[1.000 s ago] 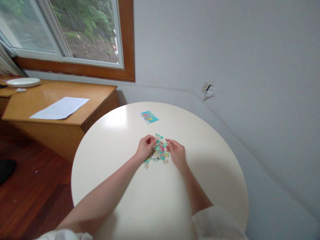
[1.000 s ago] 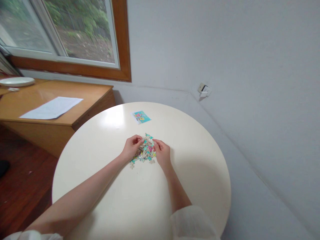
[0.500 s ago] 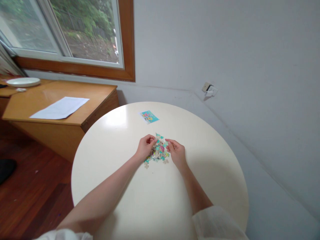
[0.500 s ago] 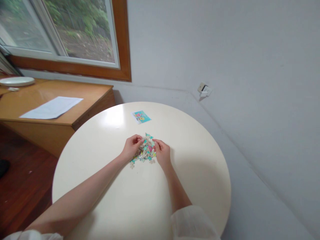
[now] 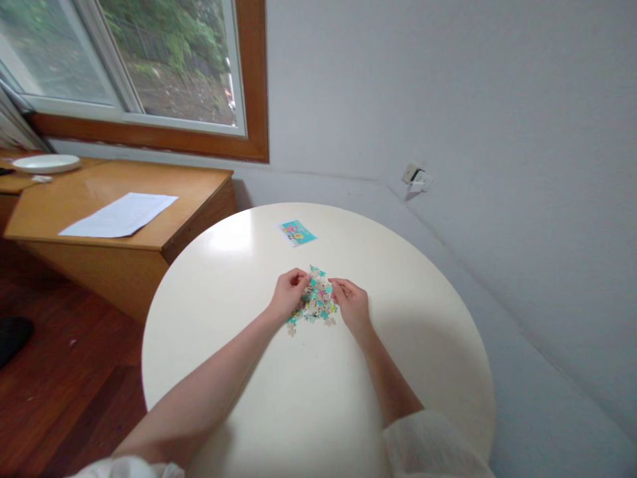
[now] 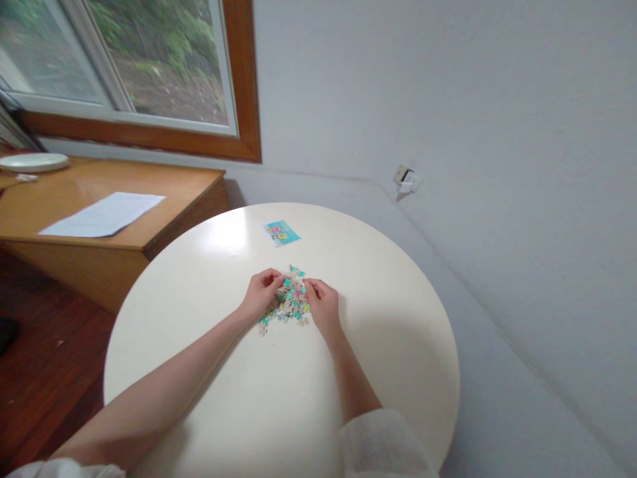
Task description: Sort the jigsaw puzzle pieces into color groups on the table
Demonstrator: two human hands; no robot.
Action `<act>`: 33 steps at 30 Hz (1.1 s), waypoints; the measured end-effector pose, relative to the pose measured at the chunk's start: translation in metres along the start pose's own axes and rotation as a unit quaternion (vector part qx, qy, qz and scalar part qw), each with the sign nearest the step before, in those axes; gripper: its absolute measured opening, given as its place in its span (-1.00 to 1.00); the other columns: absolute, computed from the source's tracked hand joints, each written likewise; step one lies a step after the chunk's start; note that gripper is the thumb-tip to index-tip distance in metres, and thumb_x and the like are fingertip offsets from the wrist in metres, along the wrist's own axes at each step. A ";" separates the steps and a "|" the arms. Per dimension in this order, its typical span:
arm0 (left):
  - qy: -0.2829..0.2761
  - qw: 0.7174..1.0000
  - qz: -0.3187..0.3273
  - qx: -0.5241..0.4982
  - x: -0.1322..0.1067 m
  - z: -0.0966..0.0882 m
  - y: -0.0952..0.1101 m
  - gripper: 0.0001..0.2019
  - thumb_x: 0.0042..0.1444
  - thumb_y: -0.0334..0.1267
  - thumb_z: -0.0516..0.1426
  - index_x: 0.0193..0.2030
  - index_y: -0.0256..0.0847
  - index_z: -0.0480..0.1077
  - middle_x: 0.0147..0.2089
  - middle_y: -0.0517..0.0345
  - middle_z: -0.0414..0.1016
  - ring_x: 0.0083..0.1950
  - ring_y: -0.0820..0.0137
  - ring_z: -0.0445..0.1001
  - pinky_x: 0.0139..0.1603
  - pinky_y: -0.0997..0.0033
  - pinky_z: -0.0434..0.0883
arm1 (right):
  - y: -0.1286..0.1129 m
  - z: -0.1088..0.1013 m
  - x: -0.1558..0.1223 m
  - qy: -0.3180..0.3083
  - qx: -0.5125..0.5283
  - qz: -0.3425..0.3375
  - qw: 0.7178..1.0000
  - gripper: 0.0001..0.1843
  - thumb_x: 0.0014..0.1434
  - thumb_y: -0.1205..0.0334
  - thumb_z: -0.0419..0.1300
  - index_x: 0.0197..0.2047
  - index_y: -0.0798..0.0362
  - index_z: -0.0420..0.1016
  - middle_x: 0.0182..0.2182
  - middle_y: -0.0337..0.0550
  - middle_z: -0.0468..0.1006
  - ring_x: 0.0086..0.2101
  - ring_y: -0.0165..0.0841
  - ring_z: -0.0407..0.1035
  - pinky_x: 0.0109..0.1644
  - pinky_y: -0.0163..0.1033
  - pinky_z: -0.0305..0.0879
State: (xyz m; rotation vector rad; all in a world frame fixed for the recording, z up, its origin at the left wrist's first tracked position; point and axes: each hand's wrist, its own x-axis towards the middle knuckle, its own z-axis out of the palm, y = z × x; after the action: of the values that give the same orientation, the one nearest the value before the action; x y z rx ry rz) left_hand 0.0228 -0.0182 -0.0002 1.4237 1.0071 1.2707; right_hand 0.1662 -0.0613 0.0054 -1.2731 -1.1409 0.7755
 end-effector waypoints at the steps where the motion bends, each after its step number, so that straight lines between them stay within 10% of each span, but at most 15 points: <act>1: 0.001 1.000 -0.004 0.002 0.000 0.000 0.000 -0.78 -0.05 -0.13 0.13 -0.51 -0.27 0.34 -0.58 0.28 0.30 -0.54 0.54 0.22 -0.49 0.53 0.17 | 0.000 0.000 0.000 0.002 0.002 -0.001 1.000 -0.59 -0.07 -0.08 0.17 -0.37 0.14 0.50 -0.63 -0.23 0.43 -0.61 -0.47 0.23 -0.54 -0.34 0.20; 33: 0.006 1.000 0.003 -0.012 -0.002 0.001 0.006 -0.82 -0.06 -0.19 0.12 -0.53 -0.26 0.32 -0.60 0.30 0.26 -0.55 0.56 0.20 -0.51 0.55 0.16 | 0.002 -0.002 0.000 -0.006 -0.024 -0.013 1.000 -0.61 -0.02 -0.06 0.14 -0.37 0.13 0.49 -0.60 -0.22 0.44 -0.58 -0.44 0.28 -0.51 -0.33 0.24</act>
State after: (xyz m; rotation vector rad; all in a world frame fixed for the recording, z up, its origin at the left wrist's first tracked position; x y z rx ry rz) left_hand 0.0230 -0.0216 0.0053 1.4022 0.9931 1.2931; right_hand 0.1681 -0.0614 0.0031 -1.2918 -1.1904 0.7409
